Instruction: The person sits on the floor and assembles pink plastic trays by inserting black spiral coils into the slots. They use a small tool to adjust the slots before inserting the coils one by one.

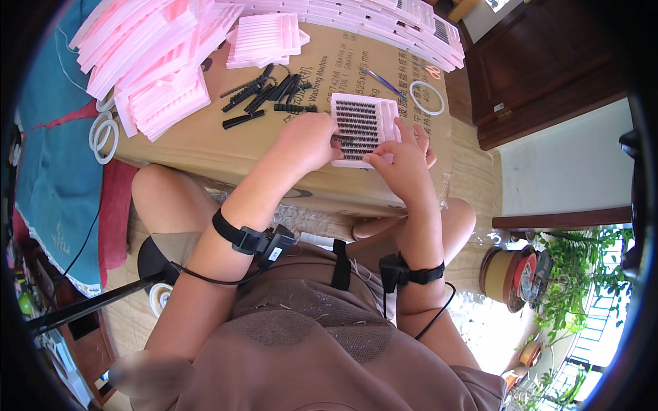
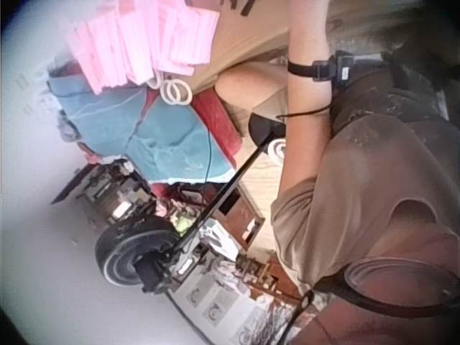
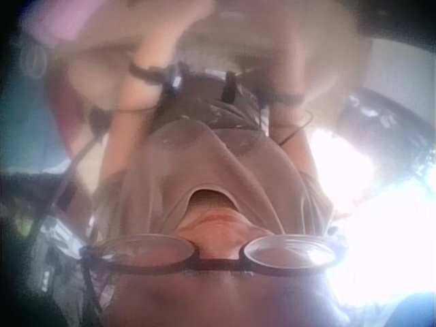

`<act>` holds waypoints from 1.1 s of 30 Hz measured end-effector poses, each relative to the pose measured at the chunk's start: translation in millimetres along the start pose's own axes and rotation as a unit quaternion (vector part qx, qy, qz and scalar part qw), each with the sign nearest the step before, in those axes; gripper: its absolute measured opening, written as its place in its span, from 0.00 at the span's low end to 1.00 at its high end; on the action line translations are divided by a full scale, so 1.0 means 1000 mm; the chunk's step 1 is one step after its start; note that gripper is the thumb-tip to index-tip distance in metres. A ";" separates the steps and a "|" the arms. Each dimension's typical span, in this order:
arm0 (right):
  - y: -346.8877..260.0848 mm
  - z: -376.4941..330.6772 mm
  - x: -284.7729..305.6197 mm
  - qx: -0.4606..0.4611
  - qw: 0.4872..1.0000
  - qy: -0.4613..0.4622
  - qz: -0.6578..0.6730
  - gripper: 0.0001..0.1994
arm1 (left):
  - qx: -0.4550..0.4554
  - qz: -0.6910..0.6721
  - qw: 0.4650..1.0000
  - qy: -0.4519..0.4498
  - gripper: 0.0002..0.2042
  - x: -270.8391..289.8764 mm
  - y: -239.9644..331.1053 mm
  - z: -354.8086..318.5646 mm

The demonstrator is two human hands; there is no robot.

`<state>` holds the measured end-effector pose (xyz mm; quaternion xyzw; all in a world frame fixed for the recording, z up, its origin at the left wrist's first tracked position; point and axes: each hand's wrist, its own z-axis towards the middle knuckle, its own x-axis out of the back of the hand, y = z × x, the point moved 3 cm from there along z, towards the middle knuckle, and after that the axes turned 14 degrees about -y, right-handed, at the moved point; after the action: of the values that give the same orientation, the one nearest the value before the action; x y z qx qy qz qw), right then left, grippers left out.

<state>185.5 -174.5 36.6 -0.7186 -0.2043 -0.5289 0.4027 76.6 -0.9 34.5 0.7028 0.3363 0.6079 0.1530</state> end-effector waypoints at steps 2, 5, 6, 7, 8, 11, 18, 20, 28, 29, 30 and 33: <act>0.007 0.002 0.003 -0.014 1.000 -0.008 0.010 0.10 | 0.004 0.002 1.000 0.001 0.09 0.000 0.000 0.001; 0.008 0.004 0.006 -0.020 1.000 -0.014 0.008 0.10 | 0.003 0.001 1.000 -0.002 0.10 0.001 0.001 0.001; 0.007 0.006 0.007 -0.022 1.000 -0.019 0.007 0.10 | 0.003 -0.001 1.000 -0.005 0.10 0.002 0.001 0.000; 0.006 0.007 0.008 -0.024 0.999 -0.025 0.004 0.09 | 0.004 -0.003 1.000 -0.007 0.10 0.002 0.001 0.000; 0.003 0.008 0.010 -0.021 0.999 -0.025 -0.001 0.09 | 0.006 -0.007 1.000 -0.009 0.10 0.003 0.001 0.000; -0.003 0.009 0.014 -0.027 0.999 -0.035 -0.032 0.08 | 0.013 -0.018 1.000 -0.014 0.10 0.003 0.001 0.000; -0.016 0.010 0.016 -0.040 0.993 -0.046 -0.100 0.10 | 0.010 -0.014 1.000 -0.012 0.10 0.003 0.001 -0.001; -0.013 0.008 0.017 -0.040 0.993 -0.056 -0.093 0.10 | 0.010 -0.007 1.000 -0.013 0.09 0.004 0.001 0.000; 0.010 -0.008 0.030 -0.070 0.997 -0.020 -0.031 0.10 | 0.011 -0.011 1.000 -0.009 0.10 0.004 0.000 -0.001; 0.012 -0.010 0.031 -0.074 0.997 -0.010 -0.028 0.10 | 0.011 -0.006 1.000 -0.006 0.10 0.004 0.001 -0.001; 0.012 -0.012 0.031 -0.063 0.998 -0.010 -0.025 0.10 | 0.014 -0.003 1.000 -0.005 0.10 0.004 0.002 -0.001; 0.010 -0.015 0.027 -0.034 0.999 -0.009 -0.027 0.12 | 0.025 0.013 1.000 -0.011 0.07 0.005 0.003 -0.002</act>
<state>193.5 -196.1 59.6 -0.7309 -0.2094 -0.5395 0.3618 76.0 -0.5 40.8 0.7175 0.3408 0.5933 0.1309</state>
